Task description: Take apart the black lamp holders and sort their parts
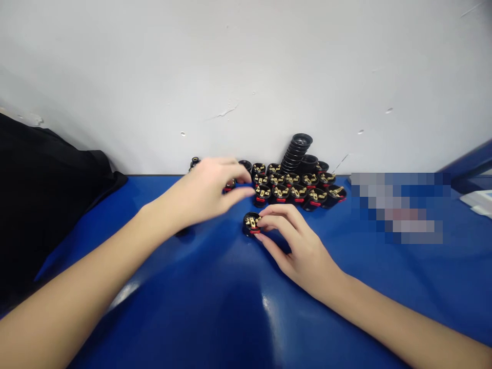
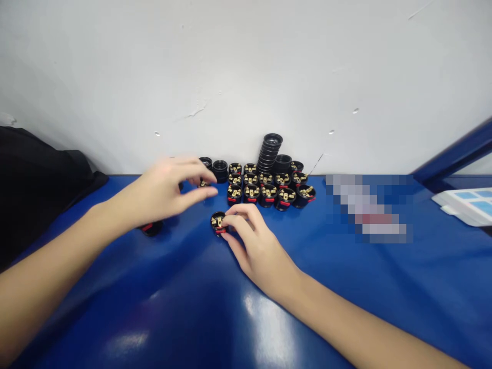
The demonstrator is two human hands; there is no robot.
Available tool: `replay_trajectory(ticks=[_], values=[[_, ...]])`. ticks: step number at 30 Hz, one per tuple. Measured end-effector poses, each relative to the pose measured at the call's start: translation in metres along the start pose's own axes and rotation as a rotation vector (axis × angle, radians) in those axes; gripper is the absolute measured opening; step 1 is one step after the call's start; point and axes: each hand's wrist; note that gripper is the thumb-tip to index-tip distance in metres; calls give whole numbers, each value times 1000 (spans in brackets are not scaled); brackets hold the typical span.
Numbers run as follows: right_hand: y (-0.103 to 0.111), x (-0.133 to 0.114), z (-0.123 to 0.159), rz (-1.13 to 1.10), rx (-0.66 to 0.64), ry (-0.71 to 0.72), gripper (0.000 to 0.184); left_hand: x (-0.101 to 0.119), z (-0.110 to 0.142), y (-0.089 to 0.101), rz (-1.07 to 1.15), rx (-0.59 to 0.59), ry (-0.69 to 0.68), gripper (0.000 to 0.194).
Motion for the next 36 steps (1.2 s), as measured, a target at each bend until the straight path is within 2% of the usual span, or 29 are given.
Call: replay_trajectory(ticks=[2, 4, 6, 10, 15, 19, 23, 28, 31, 36], values=[[-1, 1, 0, -7, -2, -16, 24, 15, 13, -2, 83, -109, -31, 21], [-3, 3, 1, -55, -21, -59, 26, 24, 25, -6, 67, -158, -40, 29], [-4, 4, 2, -120, -46, -105, 28, 27, 34, -12, -7, -188, -43, 23], [-5, 4, 3, -161, -66, -132, 25, 20, 39, -21, -189, -159, -85, 14], [-3, 3, 3, -153, -82, -142, 22, 7, 29, -32, -323, -93, -131, 14], [-3, 3, 3, -140, -98, -133, 21, 6, 24, -36, -418, -108, -130, 18], [-2, 2, 3, -139, -109, -130, 21, 12, 29, -25, -498, -215, -76, 13], [0, 2, 3, -118, -119, -110, 20, 10, 29, -1, -524, -393, 116, 16], [0, 2, 3, -120, -115, -105, 20, -2, 22, 6, -500, -435, 164, 20], [0, 2, 3, -94, -113, -107, 20, -25, 7, 8, -525, -400, 217, 24]])
Point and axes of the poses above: each hand's wrist, its own z-axis away from the middle knuckle, its own y-axis out of the back of the hand, x = y × z, and after that the axes turned 3 degrees about -y, right-handed
